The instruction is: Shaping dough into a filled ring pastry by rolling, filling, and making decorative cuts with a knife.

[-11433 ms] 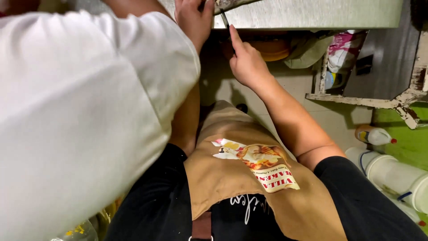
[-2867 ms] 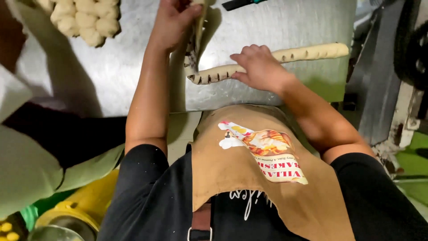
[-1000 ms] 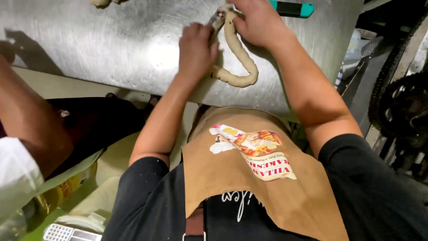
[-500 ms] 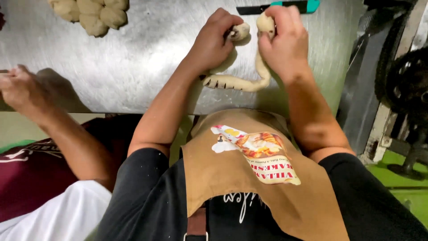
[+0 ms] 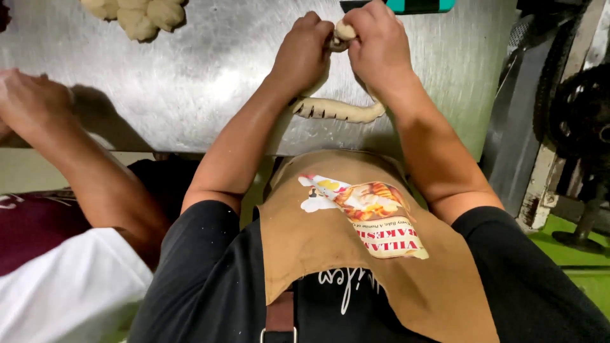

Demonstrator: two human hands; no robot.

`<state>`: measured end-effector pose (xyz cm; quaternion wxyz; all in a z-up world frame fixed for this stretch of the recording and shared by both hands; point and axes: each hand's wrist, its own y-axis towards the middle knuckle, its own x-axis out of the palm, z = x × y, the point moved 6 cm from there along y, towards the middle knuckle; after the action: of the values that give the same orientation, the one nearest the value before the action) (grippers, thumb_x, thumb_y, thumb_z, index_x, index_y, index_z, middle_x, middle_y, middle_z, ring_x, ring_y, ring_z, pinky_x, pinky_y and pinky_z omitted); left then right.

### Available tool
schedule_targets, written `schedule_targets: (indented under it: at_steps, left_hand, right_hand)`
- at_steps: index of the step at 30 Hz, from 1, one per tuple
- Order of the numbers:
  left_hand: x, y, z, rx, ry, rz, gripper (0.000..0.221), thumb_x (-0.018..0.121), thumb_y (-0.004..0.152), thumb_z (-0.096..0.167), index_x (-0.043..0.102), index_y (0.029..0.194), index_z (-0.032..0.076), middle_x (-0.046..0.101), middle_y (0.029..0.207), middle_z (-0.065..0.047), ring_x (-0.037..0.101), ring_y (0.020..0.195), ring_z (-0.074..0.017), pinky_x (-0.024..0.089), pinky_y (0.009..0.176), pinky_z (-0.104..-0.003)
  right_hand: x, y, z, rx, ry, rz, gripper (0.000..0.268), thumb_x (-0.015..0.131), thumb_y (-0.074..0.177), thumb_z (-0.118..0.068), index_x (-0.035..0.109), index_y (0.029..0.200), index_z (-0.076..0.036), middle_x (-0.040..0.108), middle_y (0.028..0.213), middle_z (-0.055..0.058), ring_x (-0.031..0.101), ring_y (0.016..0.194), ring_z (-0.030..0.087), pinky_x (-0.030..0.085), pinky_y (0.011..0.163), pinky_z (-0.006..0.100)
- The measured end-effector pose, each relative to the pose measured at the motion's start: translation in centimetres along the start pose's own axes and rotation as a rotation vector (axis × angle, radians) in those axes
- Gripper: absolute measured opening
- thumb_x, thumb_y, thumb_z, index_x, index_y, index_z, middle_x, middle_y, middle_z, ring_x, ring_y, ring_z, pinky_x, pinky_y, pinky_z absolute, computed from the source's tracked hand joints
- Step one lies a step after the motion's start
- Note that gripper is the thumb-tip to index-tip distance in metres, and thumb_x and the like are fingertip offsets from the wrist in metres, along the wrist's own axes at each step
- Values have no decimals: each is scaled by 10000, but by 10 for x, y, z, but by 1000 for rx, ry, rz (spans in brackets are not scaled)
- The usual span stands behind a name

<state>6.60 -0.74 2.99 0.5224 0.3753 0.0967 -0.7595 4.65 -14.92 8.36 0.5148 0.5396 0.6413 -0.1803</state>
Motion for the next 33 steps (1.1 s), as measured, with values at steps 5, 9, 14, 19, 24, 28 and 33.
schedule_targets:
  at_steps: [5, 9, 14, 19, 24, 28, 33]
  left_hand:
    - [-6, -9, 6, -113, -63, -161, 459, 627, 838, -1, 510, 1279, 49, 591, 1048, -202, 583, 1005, -403, 476, 814, -469]
    - [-4, -7, -2, -47, -65, -81, 153, 571, 865, -4, 593, 1010, 40, 557, 931, -174, 563, 947, -398, 469, 760, -464]
    - [-11, -13, 0, -66, -59, -100, 300, 569, 816, 0, 603, 1109, 52, 568, 935, -177, 557, 971, -403, 464, 781, -468]
    - [-18, -6, -4, -177, -197, -126, 191, 561, 773, 86, 540, 962, 97, 577, 894, -143, 574, 806, -311, 430, 702, -399]
    - [14, 3, -22, -279, 58, -281, 291, 556, 908, 341, 702, 1072, 150, 583, 1080, -117, 497, 1111, -391, 406, 868, -555]
    - [12, 0, -21, -365, -36, -279, 501, 437, 834, 348, 719, 1193, 140, 592, 1131, -109, 481, 1155, -339, 373, 961, -504]
    - [16, 4, -12, -286, -10, -240, 197, 652, 867, 260, 563, 987, 132, 654, 978, -121, 516, 1031, -350, 428, 825, -484]
  right_hand:
    - [-1, -3, -1, 10, -17, 34, 385, 654, 797, 58, 639, 1164, -61, 591, 1090, 171, 575, 946, 397, 469, 747, 502]
    - [11, 1, 0, -101, -129, 14, 353, 656, 820, 14, 663, 1155, -98, 579, 1061, 129, 552, 934, 366, 425, 718, 487]
    - [7, -3, -13, -148, 51, -215, 468, 692, 858, -91, 611, 1315, -154, 624, 1146, 113, 511, 1020, 376, 365, 875, 522]
    - [7, 5, 11, -91, 98, -147, 485, 681, 976, -126, 566, 1445, -84, 661, 1294, 138, 575, 1096, 417, 401, 799, 532]
    - [42, 5, 31, 106, -97, -538, 574, 650, 1002, -422, 598, 1467, -89, 523, 1300, 197, 444, 1200, 453, 367, 949, 596]
    - [44, 1, 28, 89, -67, -557, 622, 710, 944, -466, 606, 1436, -101, 478, 1249, 198, 401, 1199, 443, 358, 944, 597]
    - [26, 0, 21, 76, 196, -580, 527, 819, 847, -306, 606, 1298, -137, 466, 1291, 142, 377, 1234, 378, 302, 1014, 530]
